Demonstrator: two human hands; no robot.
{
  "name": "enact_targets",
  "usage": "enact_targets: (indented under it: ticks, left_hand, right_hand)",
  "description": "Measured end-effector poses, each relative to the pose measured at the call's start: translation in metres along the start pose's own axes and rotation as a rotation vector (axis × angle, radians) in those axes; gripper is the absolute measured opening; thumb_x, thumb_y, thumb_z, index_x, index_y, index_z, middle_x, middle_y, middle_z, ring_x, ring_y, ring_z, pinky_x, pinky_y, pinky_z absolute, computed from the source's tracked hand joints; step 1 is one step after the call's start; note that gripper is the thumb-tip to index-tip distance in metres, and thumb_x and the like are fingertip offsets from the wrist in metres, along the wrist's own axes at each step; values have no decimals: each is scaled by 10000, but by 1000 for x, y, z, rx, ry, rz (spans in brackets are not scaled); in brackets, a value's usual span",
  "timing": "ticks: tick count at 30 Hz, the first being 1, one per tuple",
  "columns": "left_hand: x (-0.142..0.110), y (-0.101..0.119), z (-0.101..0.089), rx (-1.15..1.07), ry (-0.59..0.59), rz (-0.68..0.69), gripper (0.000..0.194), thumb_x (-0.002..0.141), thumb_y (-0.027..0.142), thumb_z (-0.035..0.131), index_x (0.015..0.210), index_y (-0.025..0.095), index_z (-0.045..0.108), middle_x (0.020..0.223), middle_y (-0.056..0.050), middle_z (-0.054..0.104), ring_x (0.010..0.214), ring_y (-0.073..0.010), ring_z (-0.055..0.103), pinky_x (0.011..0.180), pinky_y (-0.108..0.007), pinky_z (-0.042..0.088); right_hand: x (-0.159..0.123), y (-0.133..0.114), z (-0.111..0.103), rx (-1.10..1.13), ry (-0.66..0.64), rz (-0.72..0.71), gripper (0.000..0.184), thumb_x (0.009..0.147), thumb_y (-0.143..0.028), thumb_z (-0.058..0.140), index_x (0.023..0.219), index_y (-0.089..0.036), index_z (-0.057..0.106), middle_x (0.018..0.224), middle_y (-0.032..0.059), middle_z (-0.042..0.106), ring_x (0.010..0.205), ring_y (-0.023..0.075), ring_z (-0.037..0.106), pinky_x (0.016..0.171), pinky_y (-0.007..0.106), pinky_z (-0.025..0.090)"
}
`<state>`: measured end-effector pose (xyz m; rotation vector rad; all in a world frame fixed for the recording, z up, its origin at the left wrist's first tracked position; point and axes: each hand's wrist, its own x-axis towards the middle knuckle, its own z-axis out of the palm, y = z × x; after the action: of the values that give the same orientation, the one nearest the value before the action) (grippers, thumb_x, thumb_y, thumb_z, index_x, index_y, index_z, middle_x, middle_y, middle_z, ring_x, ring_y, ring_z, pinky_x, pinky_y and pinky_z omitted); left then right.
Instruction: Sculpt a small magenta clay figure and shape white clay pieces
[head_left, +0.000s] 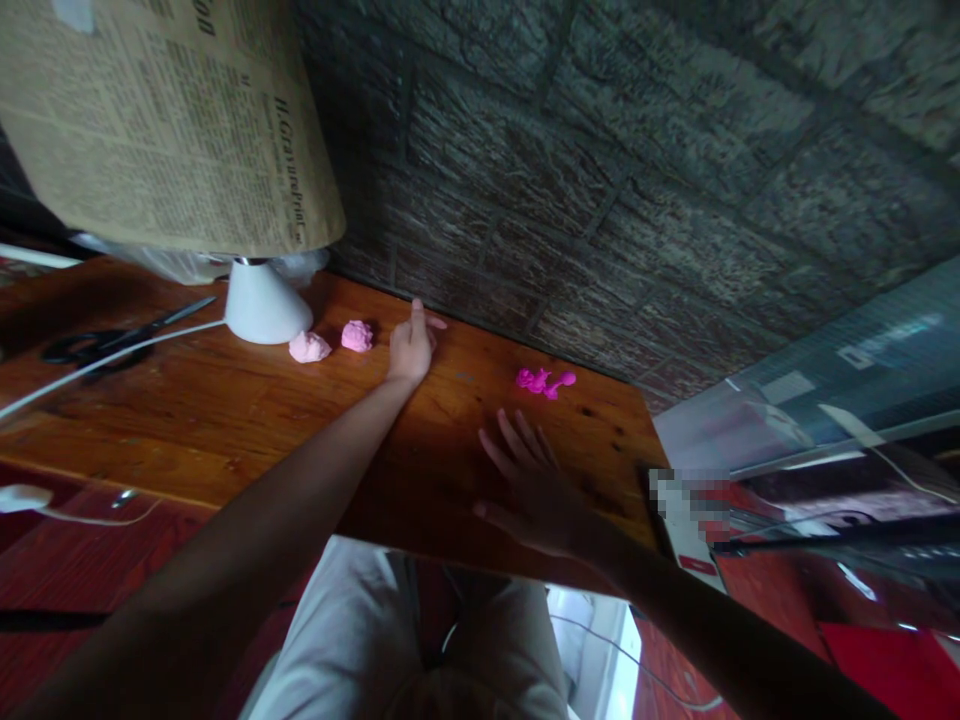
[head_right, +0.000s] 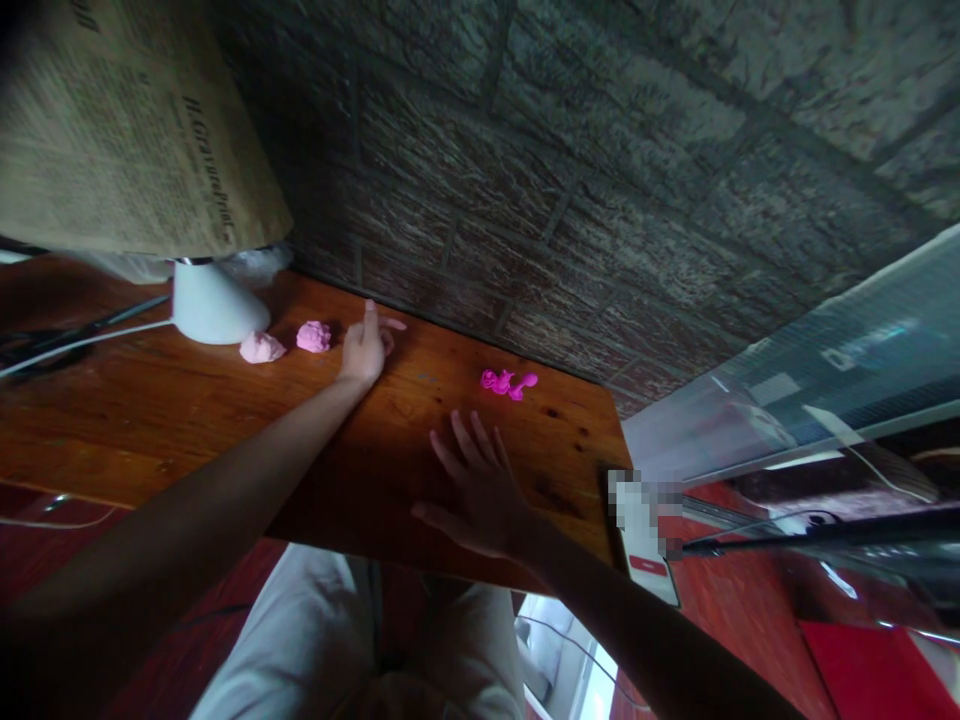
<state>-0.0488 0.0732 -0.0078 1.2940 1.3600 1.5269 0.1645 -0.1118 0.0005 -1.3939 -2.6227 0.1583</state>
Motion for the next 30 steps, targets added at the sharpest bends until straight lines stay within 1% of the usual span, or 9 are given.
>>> enact_targets:
  ticks: [4, 8, 10, 13, 14, 16, 20, 26, 30]
  left_hand:
    - [-2, -1, -2, 1, -15, 0, 720, 1010, 604, 181, 731, 201, 708, 469, -3, 492, 578, -170, 582, 710, -299, 462]
    - [-1, -1, 2, -10, -30, 8, 715, 1016, 592, 190, 715, 194, 702, 463, 1, 493, 560, -164, 580, 710, -300, 466]
    - [0, 0, 4, -12, -40, 11, 700, 1022, 573, 205, 715, 190, 703, 459, 2, 491, 554, -161, 577, 711, -299, 468]
    - [0, 1, 5, -1, -35, 19, 691, 1033, 544, 207, 717, 189, 708, 451, 1, 485, 555, -160, 576, 712, -298, 470]
    - [0, 1, 4, 3, -30, 20, 694, 1035, 538, 201, 718, 189, 710, 448, 1, 482, 556, -161, 576, 712, -298, 470]
    - [-1, 0, 2, 10, -19, 14, 704, 1036, 537, 189, 718, 189, 712, 446, 0, 479, 560, -163, 581, 714, -298, 470]
    - [-2, 0, 0, 6, -19, -4, 717, 1031, 563, 189, 732, 185, 721, 453, 1, 493, 566, -162, 591, 714, -296, 474]
    - [-2, 1, 2, 25, -40, 11, 712, 1040, 527, 184, 736, 187, 730, 452, -4, 505, 586, -164, 604, 744, -297, 476]
    - [-3, 2, 3, 25, -50, 12, 693, 1040, 519, 201, 735, 186, 727, 450, 0, 504, 582, -167, 604, 745, -298, 475]
  right_hand:
    - [-20, 11, 5, 128, 62, 79, 630, 1014, -441, 451, 1590, -239, 294, 1670, 141, 226, 1559, 308, 159, 1206, 612, 273]
    - [-31, 22, 1, 278, 170, 175, 494, 1037, -323, 387, 1516, -230, 456, 1584, 123, 427, 1470, 269, 406, 1176, 513, 394]
    - [-28, 22, -3, 375, 230, 214, 460, 1032, -343, 407, 1457, -226, 539, 1496, 111, 551, 1349, 268, 567, 1114, 473, 480]
    - [-12, 19, -4, 561, 240, 250, 473, 1041, -388, 392, 1465, -226, 523, 1183, 62, 754, 1008, 203, 755, 930, 377, 611]
    - [-6, 18, -3, 588, 232, 243, 482, 1044, -400, 380, 1475, -225, 508, 1090, 44, 776, 949, 188, 764, 902, 364, 621]
    - [4, 18, 0, 540, 234, 197, 483, 1041, -415, 381, 1459, -224, 529, 1093, 48, 776, 1054, 208, 740, 972, 406, 593]
    - [10, 29, -1, 303, 157, 103, 468, 1031, -412, 393, 1397, -212, 604, 1430, 104, 616, 1373, 268, 542, 1150, 501, 453]
    - [10, 53, -2, 109, 59, 46, 548, 1053, -417, 312, 1441, -104, 541, 1532, 166, 494, 1431, 270, 469, 1185, 471, 430]
    - [31, 38, 5, 16, 48, -63, 554, 1061, -393, 271, 1453, -91, 522, 1556, 173, 462, 1499, 285, 354, 1216, 517, 365]
